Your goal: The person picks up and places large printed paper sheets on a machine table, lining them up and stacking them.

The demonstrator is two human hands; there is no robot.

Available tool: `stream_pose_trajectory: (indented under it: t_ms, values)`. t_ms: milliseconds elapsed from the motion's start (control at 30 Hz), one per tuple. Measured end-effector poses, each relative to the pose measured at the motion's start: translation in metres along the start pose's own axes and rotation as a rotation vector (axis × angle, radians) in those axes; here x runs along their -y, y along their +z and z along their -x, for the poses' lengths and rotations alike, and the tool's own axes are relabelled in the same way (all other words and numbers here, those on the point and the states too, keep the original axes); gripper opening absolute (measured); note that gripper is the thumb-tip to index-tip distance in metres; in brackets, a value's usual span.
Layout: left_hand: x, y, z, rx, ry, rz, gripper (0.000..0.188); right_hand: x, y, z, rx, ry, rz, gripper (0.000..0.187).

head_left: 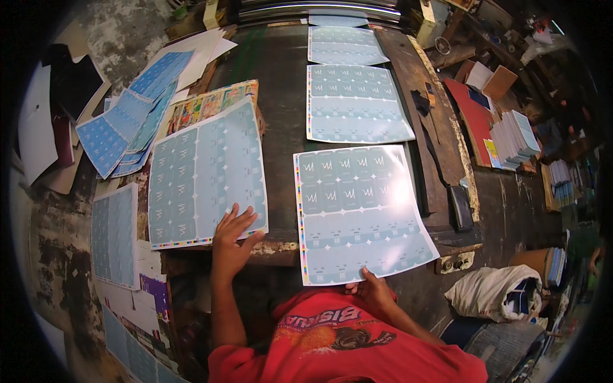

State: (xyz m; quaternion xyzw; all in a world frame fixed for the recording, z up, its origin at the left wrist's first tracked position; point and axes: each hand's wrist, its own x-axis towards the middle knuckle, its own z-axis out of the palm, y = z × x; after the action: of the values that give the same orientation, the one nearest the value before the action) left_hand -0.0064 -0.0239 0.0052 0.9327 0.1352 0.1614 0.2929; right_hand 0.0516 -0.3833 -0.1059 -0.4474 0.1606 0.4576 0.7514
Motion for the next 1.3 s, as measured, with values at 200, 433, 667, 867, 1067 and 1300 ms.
stream_pose_trajectory:
  t_ms: [200, 433, 667, 867, 1067, 1300]
  values:
    - [-0.003, -0.006, 0.001, -0.002, 0.008, 0.028, 0.04, 0.016, 0.01, -0.02, 0.031, -0.084, -0.073, 0.048]
    - [0.005, -0.018, -0.013, 0.065, -0.159, 0.347, 0.045, 0.048, 0.018, -0.063, 0.058, -0.042, -0.133, 0.056]
    - [-0.017, 0.056, -0.279, 0.213, -0.044, 0.409, 0.062, 0.069, 0.032, -0.091, 0.016, -0.149, -0.149, 0.06]
    - [0.057, 0.189, -0.466, 0.345, -0.448, 0.244, 0.075, 0.084, 0.044, -0.111, -0.017, -0.217, -0.199, 0.055]
    - [0.115, 0.266, -0.545, 0.098, -0.433, 0.137, 0.069, 0.114, 0.049, -0.124, -0.041, -0.176, -0.198, 0.052]
    - [0.074, 0.21, -0.519, 0.082, 0.039, 0.026, 0.06, 0.126, 0.05, -0.147, -0.115, -0.287, -0.179, 0.045]
